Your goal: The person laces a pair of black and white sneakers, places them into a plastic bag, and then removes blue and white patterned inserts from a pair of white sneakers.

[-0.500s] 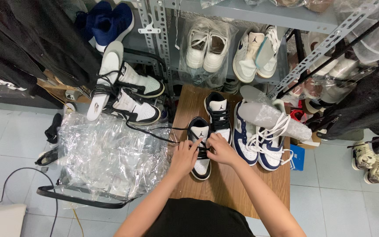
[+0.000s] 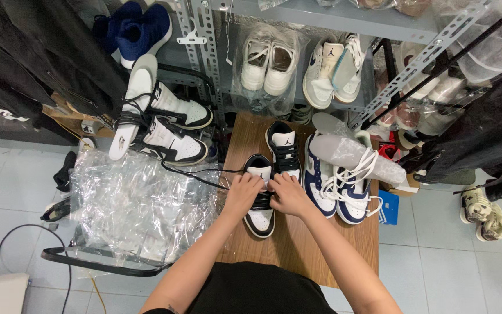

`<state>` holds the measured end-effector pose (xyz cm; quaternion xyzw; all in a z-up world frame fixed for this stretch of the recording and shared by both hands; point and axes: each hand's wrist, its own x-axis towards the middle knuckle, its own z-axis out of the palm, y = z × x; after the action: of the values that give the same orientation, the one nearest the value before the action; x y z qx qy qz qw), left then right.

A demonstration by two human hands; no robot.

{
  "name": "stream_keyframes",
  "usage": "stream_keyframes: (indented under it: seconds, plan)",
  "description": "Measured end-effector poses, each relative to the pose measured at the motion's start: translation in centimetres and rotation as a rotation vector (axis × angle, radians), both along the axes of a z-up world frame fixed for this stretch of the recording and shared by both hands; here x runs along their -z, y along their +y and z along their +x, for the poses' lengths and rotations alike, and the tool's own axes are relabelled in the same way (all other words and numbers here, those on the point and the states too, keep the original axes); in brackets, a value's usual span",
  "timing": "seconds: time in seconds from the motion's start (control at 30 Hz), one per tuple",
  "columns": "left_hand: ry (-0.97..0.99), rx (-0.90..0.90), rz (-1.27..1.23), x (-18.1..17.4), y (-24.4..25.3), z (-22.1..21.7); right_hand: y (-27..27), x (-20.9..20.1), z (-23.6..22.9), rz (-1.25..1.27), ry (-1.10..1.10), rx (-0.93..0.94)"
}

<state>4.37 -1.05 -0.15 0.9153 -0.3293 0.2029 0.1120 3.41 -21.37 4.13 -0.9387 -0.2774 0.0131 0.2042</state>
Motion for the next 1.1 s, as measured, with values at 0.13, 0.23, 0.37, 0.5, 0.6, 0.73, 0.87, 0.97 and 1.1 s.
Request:
stream_keyframes:
  seconds: [0.13, 0.23, 0.37, 0.5, 0.6, 0.73, 0.87, 0.97, 1.1]
  plan:
    - [0.014, -0.017, -0.024, 0.0, 0.1, -0.2, -0.4, 0.6, 0.8, -0.028, 0.027, -0.027]
    - [0.051, -0.012, -0.141, -0.2, 0.8, -0.2, -1.6, 1.2, 1.7, 0.015, 0.086, -0.090]
    - [0.106, -0.035, -0.199, -0.5, 1.1, -0.3, -2.3, 1.6, 2.9, 0.024, 0.221, -0.153]
    - [0.137, -0.044, -0.258, -0.6, 1.1, -0.3, -2.1, 0.9, 2.8, -0.049, 0.270, -0.179]
    - [0.146, -0.055, -0.250, -0.6, 1.0, -0.1, -1.6, 0.4, 2.2, -0.005, 0.216, -0.158]
    - [0.161, -0.047, -0.297, -0.6, 1.1, -0.4, -1.9, 0.5, 0.9, 0.127, 0.113, -0.111]
    - [0.178, -0.053, -0.312, -0.9, 1.0, -0.8, -1.9, 1.7, -1.6, 0.261, 0.088, 0.019]
    - [0.175, -0.020, -0.358, -1.2, 0.7, -1.1, -1.5, 2.9, -3.0, 0.459, 0.116, 0.121]
    - [0.170, 0.003, -0.349, -1.5, 0.3, -1.3, -1.2, 3.6, -3.0, 0.538, 0.143, 0.222]
